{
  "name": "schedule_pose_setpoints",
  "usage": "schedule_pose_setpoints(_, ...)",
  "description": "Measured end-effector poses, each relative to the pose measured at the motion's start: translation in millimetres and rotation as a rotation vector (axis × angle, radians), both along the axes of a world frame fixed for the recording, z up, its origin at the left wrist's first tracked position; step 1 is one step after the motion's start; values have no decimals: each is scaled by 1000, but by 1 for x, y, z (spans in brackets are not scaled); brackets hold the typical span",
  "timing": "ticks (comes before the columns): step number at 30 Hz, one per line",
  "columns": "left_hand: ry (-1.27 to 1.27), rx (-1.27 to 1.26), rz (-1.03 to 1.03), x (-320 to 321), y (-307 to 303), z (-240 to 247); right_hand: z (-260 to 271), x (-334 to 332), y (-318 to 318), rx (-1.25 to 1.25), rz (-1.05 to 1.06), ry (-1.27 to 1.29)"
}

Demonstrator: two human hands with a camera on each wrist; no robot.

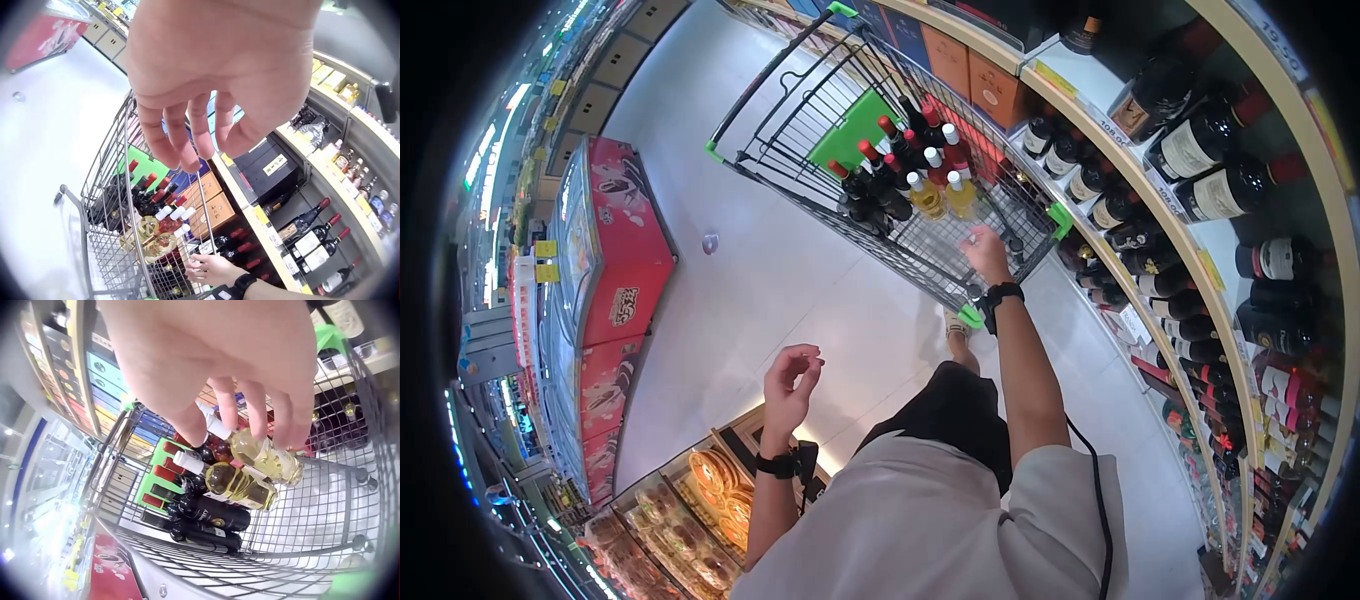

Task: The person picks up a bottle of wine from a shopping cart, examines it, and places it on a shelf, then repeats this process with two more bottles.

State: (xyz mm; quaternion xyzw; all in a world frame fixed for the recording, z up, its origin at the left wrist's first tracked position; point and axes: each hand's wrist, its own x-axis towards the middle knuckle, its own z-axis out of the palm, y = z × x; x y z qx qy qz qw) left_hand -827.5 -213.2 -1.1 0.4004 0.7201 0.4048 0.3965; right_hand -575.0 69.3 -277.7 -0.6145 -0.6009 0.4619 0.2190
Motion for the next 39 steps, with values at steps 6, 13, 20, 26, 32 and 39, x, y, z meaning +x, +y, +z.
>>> schedule_pose_setpoints(6, 20, -65, -39, 2, 52, 4, -24, -29, 59, 15, -57, -8)
schedule_pose_setpoints(13, 17, -139, -29, 6, 80, 0, -50, -63, 103, 13, -97, -167)
schedule_pose_setpoints(20, 45, -136, -26, -1, 87, -11, -54, -74, 109, 119, -104, -185)
schedule_pose_setpoints(26, 58, -98, -81, 2, 101, -8, -84, -76, 95, 254, -147, -110)
schedule_pose_setpoints(32, 39, -57, -108, -9, 100, -4, -56, -62, 59, 84, -277, 130)
schedule_pose_setpoints(39, -8, -23, -164, -29, 99, -4, -8, -43, 42, 180, -211, 36)
